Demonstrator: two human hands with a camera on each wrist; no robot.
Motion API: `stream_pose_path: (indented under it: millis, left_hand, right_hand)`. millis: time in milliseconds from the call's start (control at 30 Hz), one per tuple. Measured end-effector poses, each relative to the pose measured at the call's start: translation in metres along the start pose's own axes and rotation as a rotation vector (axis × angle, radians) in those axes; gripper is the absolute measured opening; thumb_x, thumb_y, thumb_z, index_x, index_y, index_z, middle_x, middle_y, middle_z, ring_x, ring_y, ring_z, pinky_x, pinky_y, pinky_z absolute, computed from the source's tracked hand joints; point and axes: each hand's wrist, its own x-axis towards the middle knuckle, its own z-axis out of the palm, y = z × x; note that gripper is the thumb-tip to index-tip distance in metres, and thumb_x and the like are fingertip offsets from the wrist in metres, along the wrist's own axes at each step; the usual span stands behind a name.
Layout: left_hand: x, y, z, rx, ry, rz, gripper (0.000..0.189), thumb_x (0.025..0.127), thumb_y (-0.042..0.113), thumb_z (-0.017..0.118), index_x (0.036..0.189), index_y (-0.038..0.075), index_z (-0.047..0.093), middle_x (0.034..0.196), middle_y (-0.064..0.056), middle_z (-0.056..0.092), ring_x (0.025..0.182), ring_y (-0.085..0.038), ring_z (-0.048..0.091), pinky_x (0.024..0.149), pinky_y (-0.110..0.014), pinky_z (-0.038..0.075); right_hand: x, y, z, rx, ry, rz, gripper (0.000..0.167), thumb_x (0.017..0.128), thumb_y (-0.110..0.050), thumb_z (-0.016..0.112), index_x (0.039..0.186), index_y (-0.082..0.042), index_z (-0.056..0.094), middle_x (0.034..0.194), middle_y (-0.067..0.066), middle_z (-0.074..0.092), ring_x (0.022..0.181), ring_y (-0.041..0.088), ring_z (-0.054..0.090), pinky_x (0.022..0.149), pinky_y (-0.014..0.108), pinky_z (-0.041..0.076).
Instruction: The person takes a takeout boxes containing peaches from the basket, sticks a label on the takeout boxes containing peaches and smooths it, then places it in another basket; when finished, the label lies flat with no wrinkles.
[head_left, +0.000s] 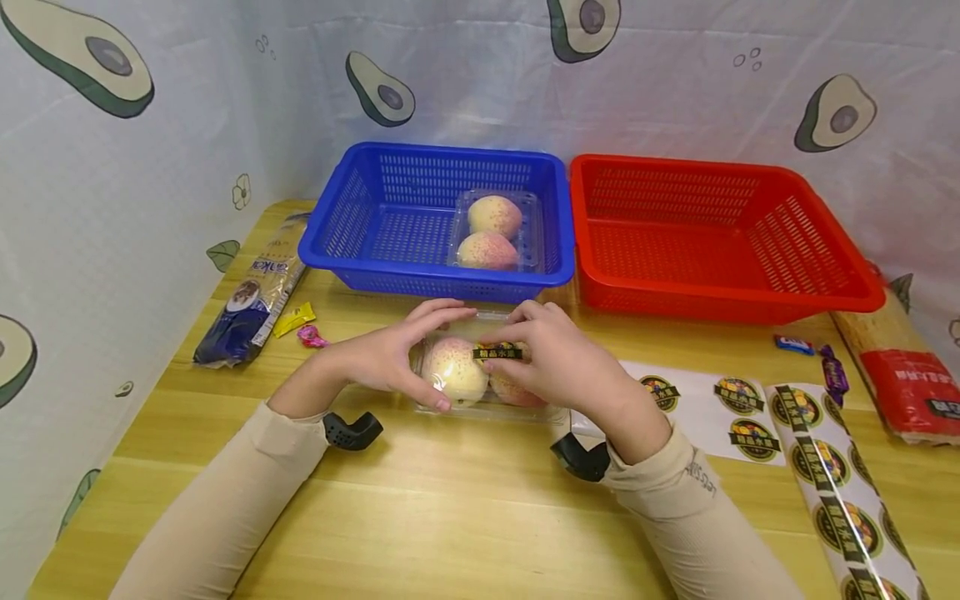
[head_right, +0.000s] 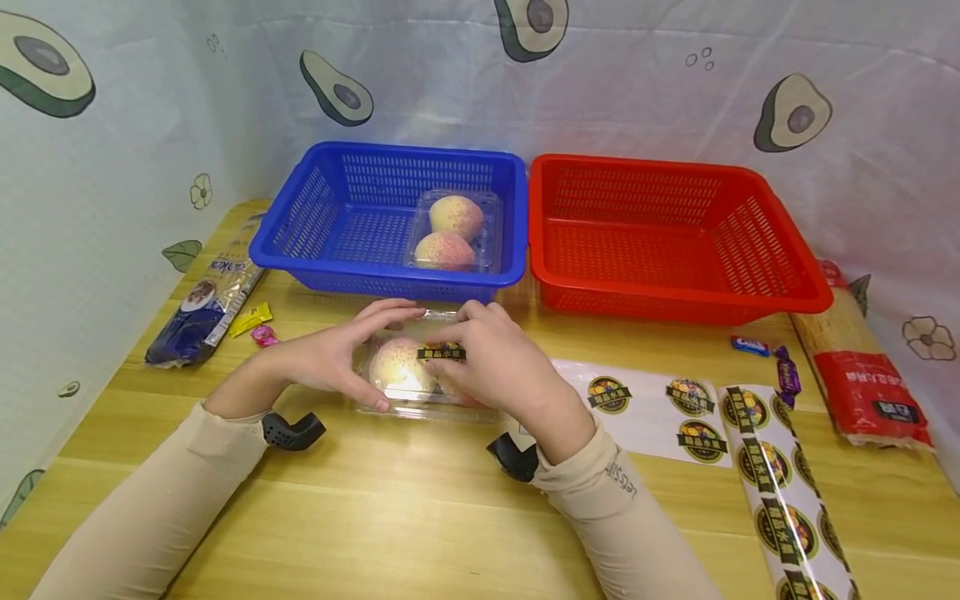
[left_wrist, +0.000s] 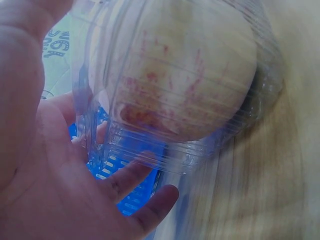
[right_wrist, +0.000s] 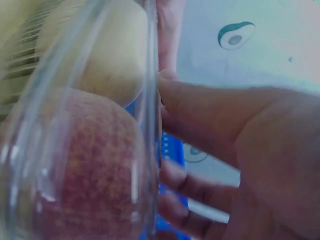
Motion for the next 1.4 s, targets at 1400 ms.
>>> stream_pose_path:
  millis: [1400]
  left_hand:
    - [0.001, 0.002, 0.004, -0.009, -0.025, 0.026, 0.11, 0.076, 0.035, 0.09, 0.161, 0.021, 0.023, 0.164, -0.007, 0.006, 0.144, -0.03, 0.02, 0.107, -0.05, 0.038]
  right_hand:
    - [-0.003, 0.011, -0.007, 0.086, -0.026, 0.016, 0.028, 0.084, -0.03, 0.084, 0.11, -0.02, 0.08, 0.098, 0.004, 0.06, 0.093, 0.026, 0.052, 0.077, 0.039, 0.045]
